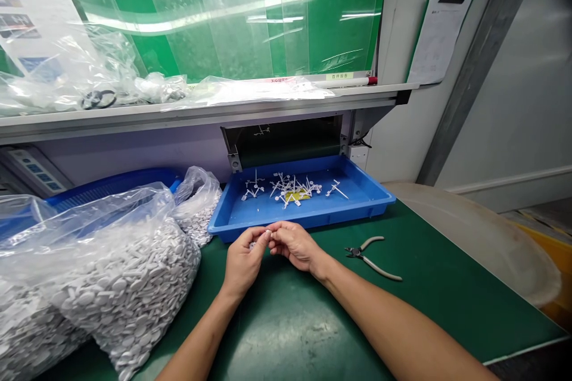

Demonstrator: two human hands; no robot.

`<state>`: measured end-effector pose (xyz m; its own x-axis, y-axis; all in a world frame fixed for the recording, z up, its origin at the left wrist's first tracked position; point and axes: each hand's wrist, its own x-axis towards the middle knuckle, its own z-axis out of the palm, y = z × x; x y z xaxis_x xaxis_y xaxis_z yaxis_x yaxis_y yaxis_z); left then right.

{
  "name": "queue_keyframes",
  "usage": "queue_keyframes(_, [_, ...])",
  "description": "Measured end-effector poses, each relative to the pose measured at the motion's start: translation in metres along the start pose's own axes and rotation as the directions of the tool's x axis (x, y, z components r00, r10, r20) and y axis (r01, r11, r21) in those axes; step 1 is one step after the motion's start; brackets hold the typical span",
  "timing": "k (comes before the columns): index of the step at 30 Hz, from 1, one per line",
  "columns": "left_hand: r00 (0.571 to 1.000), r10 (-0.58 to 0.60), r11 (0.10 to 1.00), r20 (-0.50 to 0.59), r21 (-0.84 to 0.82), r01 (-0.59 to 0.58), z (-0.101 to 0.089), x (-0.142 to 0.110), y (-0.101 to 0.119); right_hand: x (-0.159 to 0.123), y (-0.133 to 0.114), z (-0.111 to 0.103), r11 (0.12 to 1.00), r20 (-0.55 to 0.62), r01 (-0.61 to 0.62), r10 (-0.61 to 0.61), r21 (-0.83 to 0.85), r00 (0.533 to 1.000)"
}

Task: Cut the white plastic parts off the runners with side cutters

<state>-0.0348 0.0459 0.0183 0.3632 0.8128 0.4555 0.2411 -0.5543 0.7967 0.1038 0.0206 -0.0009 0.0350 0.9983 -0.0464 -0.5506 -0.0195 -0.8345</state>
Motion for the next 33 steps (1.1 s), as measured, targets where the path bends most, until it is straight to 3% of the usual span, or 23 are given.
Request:
queue_keyframes(3, [0.998,-0.060,0.996,0.001,-0.068,0.060,0.000,0.002,-0.003,0.000,0.000,0.000,1.000,-0.001,0.023,-0.023,-0.005,1.000])
queue_keyframes(5, [0.987,-0.157,0.974,0.042,-0.156,0.162,0.001,0.003,-0.006,0.000,0.000,0.000,0.999,-0.008,0.035,-0.035,-0.022,0.999])
queue_keyframes(8, [0.926,-0.349,0.849,0.143,-0.370,0.377,0.004,0.005,-0.011,0.000,0.000,-0.003,0.997,0.009,0.039,-0.038,-0.060,0.999])
queue_keyframes(11, [0.874,-0.426,0.725,0.233,-0.490,0.484,0.004,0.006,-0.013,0.000,0.001,-0.007,0.994,0.033,0.050,-0.047,-0.098,0.998])
queue_keyframes(23, [0.762,-0.390,0.488,0.517,-0.586,0.647,-0.007,0.008,-0.019,-0.003,0.000,-0.011,0.981,0.148,0.099,-0.075,-0.164,0.986])
queue_keyframes(33, [0.742,-0.371,0.387,0.558,-0.633,0.670,-0.009,0.008,-0.022,-0.003,0.000,-0.011,0.989,0.172,0.080,-0.057,-0.126,0.983])
